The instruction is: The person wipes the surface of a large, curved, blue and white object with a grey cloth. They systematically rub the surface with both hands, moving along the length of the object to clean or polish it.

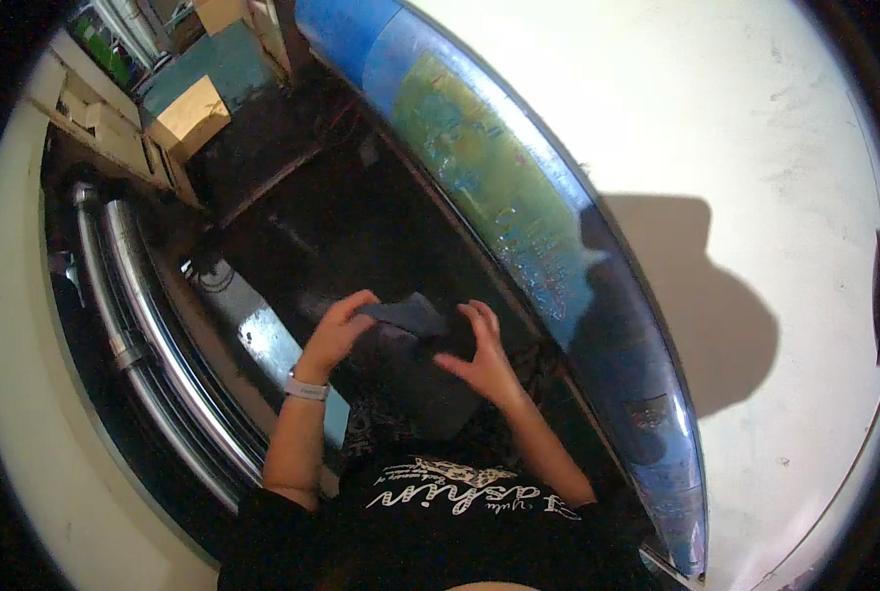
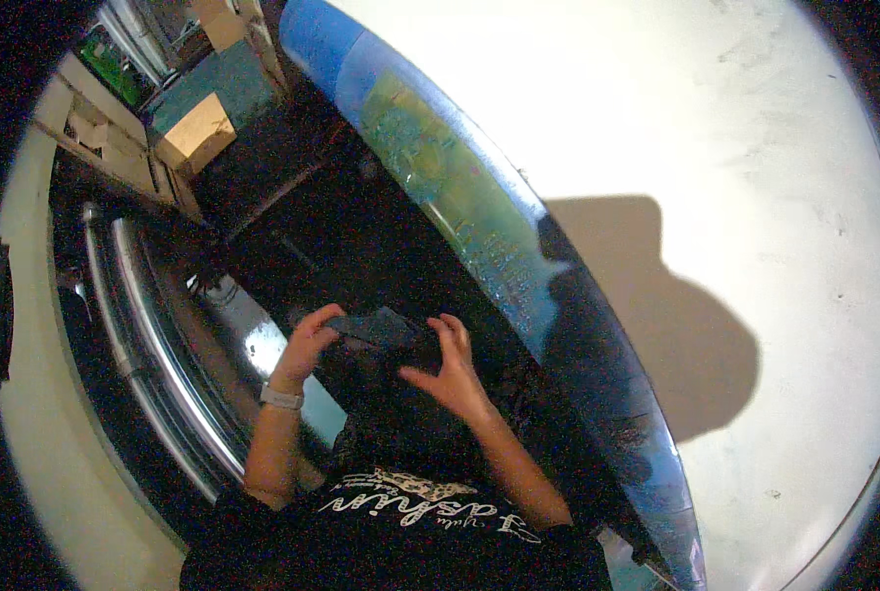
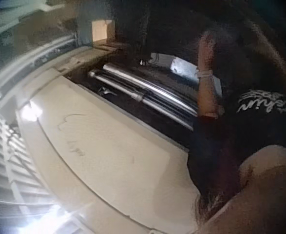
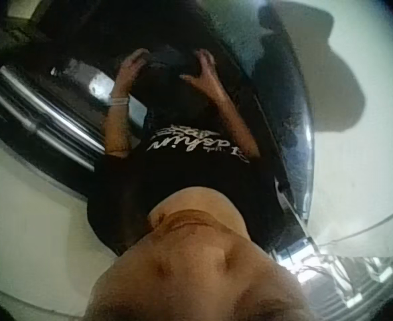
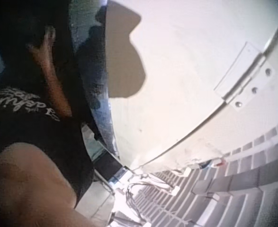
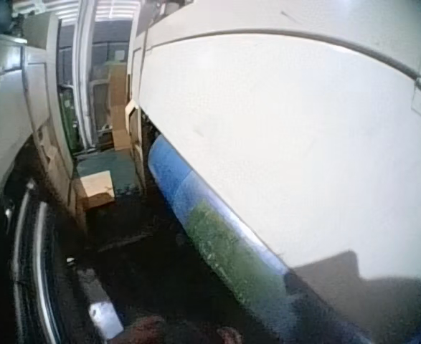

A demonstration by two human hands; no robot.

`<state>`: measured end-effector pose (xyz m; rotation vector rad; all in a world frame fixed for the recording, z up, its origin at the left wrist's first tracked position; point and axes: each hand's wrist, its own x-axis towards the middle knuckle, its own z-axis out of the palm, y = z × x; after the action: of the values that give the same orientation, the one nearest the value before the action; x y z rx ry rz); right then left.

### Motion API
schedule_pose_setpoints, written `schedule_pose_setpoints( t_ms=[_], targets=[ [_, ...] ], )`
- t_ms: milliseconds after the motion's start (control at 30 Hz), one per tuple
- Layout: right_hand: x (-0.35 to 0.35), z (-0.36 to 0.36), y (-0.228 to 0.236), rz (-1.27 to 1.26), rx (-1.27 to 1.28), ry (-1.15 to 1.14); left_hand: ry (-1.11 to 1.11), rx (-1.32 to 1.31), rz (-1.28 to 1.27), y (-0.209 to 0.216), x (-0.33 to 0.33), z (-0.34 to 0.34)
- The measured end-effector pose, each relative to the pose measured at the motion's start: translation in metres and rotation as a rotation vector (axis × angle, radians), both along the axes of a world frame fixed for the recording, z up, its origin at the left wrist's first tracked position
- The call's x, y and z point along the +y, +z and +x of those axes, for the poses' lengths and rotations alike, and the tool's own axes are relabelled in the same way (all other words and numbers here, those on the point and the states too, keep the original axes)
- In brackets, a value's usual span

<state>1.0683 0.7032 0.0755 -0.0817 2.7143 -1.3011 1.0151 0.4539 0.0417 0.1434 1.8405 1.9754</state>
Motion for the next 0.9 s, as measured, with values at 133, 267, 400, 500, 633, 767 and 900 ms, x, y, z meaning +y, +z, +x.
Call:
schedule_pose_setpoints(
  t_ms=[133, 267, 400, 500, 633, 767, 900],
  targets=[
    [0.005, 0.003, 0.006, -0.176, -0.019, 0.121, -0.271, 0.027, 0.057, 0.046, 0.049, -0.022],
    [0.02, 0.003, 0.004, -0.465, -0.259, 0.0, -0.34, 0.056, 0.019, 0.036, 0.067, -0.042],
    [0.022, 0.006, 0.01, -0.664, -0.195, -0.179, -0.211, 0.09, -0.218, 0.037, 0.067, -0.049],
    [0.015, 0.008, 0.015, -0.798, -0.115, -0.267, -0.201, 0.073, -0.154, 0.01, 0.062, -0.043],
    [0.005, 0.005, 0.013, -0.806, -0.034, -0.412, -0.283, -0.027, -0.089, -0.04, 0.053, -0.02],
    [-0.001, 0.02, 0.006, -0.985, -0.058, -0.503, -0.2, -0.106, -0.129, -0.046, 0.07, 0.013],
    [-0.02, 0.02, 0.008, -0.913, -0.073, -0.45, -0.04, -0.428, 0.203, -0.068, 0.07, 0.019]
  ],
)
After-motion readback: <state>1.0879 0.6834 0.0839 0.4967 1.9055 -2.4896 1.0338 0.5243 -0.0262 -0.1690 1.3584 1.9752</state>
